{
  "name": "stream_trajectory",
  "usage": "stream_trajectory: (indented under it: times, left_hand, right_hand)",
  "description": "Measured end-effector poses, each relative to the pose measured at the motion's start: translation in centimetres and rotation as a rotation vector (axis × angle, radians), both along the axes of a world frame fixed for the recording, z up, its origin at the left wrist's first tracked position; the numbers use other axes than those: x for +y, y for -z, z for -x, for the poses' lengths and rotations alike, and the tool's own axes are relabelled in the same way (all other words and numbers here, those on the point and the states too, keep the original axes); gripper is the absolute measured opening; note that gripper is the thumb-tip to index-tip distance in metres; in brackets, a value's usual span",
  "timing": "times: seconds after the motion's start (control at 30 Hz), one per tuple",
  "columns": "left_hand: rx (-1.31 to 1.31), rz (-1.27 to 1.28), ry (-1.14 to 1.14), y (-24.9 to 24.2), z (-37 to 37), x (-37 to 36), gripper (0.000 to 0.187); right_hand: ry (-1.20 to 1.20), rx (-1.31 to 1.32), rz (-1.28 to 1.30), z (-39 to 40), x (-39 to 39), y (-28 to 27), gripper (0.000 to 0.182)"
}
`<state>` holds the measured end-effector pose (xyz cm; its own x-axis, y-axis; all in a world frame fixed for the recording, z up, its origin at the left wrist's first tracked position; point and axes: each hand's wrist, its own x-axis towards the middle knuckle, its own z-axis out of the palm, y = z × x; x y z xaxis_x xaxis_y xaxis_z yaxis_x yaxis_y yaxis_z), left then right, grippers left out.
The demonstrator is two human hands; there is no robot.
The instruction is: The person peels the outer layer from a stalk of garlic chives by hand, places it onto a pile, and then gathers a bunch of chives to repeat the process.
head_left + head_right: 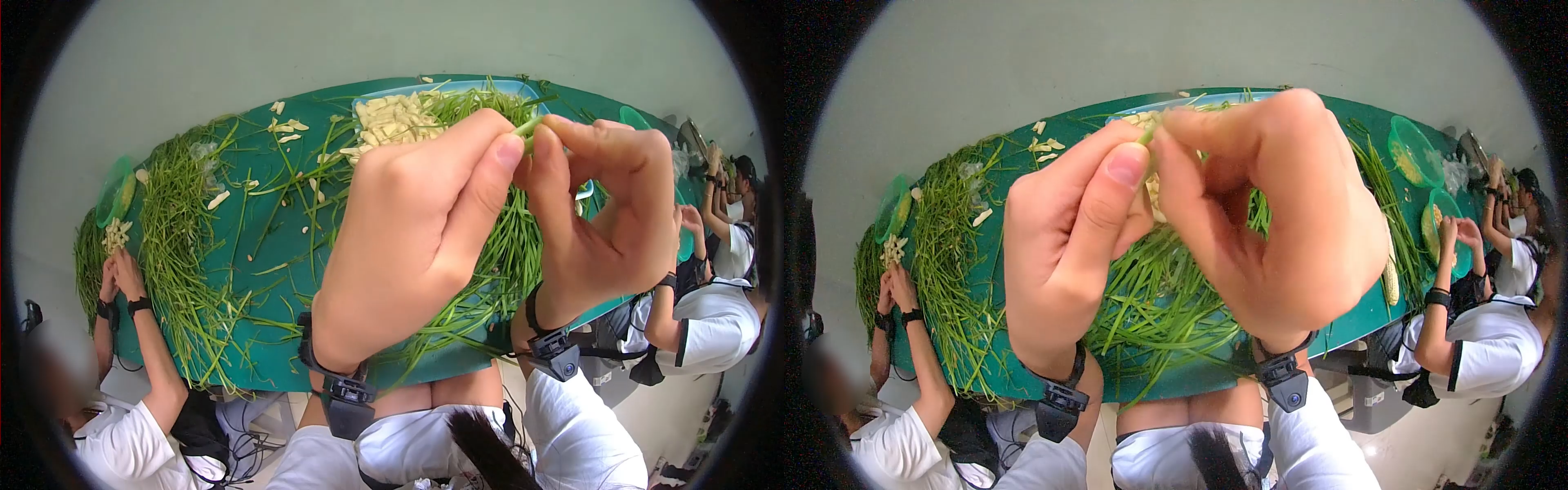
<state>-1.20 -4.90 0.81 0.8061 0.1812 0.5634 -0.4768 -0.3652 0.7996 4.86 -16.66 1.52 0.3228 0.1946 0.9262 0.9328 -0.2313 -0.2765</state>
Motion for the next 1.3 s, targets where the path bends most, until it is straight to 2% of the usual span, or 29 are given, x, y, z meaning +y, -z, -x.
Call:
stream_trajectory:
  times: [0.27,0.47,0.57,0.63,0.87,0.97,1.03,1.07,1.17,1.3]
  left_hand:
    - [-0.013,0.009,-0.030,0.0,0.1,-0.3,0.024]
    - [-0.019,-0.017,-0.054,-0.1,0.3,-0.3,0.025]
    - [0.004,-0.149,-0.049,-0.4,0.6,-0.2,0.024]
    - [-0.101,-0.205,-0.093,-0.3,0.6,-0.3,0.024]
    - [-0.088,-0.122,-0.076,-0.3,0.6,-0.4,0.024]
    - [-0.056,-0.046,-0.045,-0.3,0.7,-0.4,0.026]
    - [-0.092,0.020,-0.095,-0.2,0.7,-0.3,0.028]
    - [-0.094,0.019,-0.093,-0.2,0.9,0.0,0.028]
    - [-0.050,-0.042,-0.080,-0.5,1.2,0.7,0.029]
    - [-0.060,-0.045,-0.037,-0.6,1.3,0.9,0.029]
  right_hand:
    - [0.073,-0.088,0.086,-0.1,-0.4,-0.3,0.020]
    - [-0.056,-0.169,0.033,-0.8,-0.6,0.2,0.021]
    - [-0.036,-0.141,0.064,-0.3,-0.7,0.0,0.020]
    - [-0.077,-0.069,0.000,0.0,-0.7,0.1,0.020]
    - [-0.066,0.047,-0.071,0.9,-0.1,-0.1,0.016]
    - [-0.126,0.114,-0.055,1.1,-0.3,-0.1,0.015]
    - [-0.291,-0.001,0.066,0.4,-0.8,-0.1,0.014]
    - [-0.319,-0.083,0.148,0.1,-0.9,-0.1,0.017]
    - [-0.335,-0.037,0.181,0.5,-0.4,0.0,0.021]
    - [-0.401,0.174,-0.130,1.3,0.5,0.5,0.022]
